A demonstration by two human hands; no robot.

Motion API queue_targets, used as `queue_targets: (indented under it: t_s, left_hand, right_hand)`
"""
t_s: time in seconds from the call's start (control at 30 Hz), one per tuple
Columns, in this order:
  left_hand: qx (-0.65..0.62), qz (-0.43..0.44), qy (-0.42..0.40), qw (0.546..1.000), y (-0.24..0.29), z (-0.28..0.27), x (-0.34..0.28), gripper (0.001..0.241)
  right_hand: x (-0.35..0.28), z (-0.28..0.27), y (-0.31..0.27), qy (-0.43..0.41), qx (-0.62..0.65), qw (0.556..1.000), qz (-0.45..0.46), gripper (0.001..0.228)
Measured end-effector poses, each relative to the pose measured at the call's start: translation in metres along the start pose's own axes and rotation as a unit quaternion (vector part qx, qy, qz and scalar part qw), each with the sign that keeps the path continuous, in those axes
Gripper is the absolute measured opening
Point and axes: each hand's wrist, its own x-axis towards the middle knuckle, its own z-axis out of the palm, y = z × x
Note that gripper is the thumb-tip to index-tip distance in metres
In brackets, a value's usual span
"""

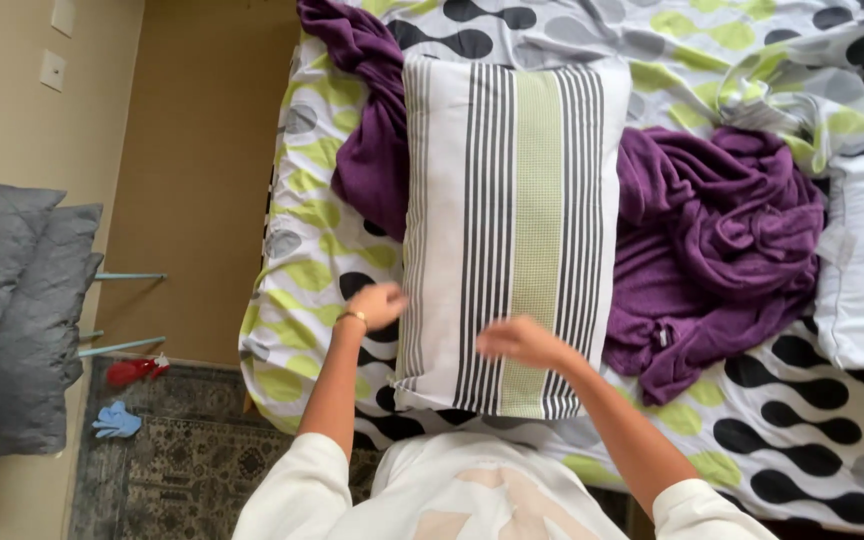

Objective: The person inserts a pillow into a patterned pillowcase on a bed. They repeatedly open the case, insert the pillow, and adjust the fabric to fit the corners, flipping the pillowcase over to align the patterned and striped sides.

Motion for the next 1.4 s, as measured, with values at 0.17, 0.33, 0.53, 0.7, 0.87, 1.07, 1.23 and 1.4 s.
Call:
queue_targets:
  t_s: [0.17,0.33,0.53,0.7,0.87,1.07,1.23,1.4]
  left_hand:
    - [-0.226,0.032,0.253,0.94,0.038,-0.063,0.111,0.039]
    - [-0.246,-0.077,0.244,0.935,0.034,-0.075,0.227,0.058]
    - [-0.299,-0.097,0.281,0.907,0.045,-0.068,0.234,0.023]
    - [-0.278,-0.048,0.268,0.921,0.04,-0.074,0.211,0.023]
    - [-0.255,-0.029,0.256,0.932,0.04,-0.068,0.174,0.022]
    - [-0.246,-0.002,0.261,0.933,0.022,-0.039,0.179,0.02]
    - [-0.261,0.058,0.274,0.924,0.037,-0.025,0.132,0.021]
    - [-0.38,-0.019,0.158,0.911,0.057,0.013,0.052,0.069]
  right_hand:
    - [0.058,-0.148,0.038,0.508,-0.114,0.846,-0.117,0.008]
    - [0.099,-0.266,0.153,0.674,-0.137,0.725,0.03,0.017]
    - [0.126,-0.302,0.194,0.481,0.025,0.847,0.225,0.035]
    - [0.114,-0.294,0.18,0.544,-0.053,0.822,0.161,0.017]
    - [0.097,-0.259,0.19,0.462,-0.106,0.866,0.159,0.02]
    - [0.068,-0.253,0.155,0.432,-0.147,0.883,0.108,0.021]
    - [0.061,-0.214,0.161,0.436,-0.061,0.887,0.137,0.027]
    - [0.014,-0.143,0.135,0.411,0.13,0.901,-0.041,0.04]
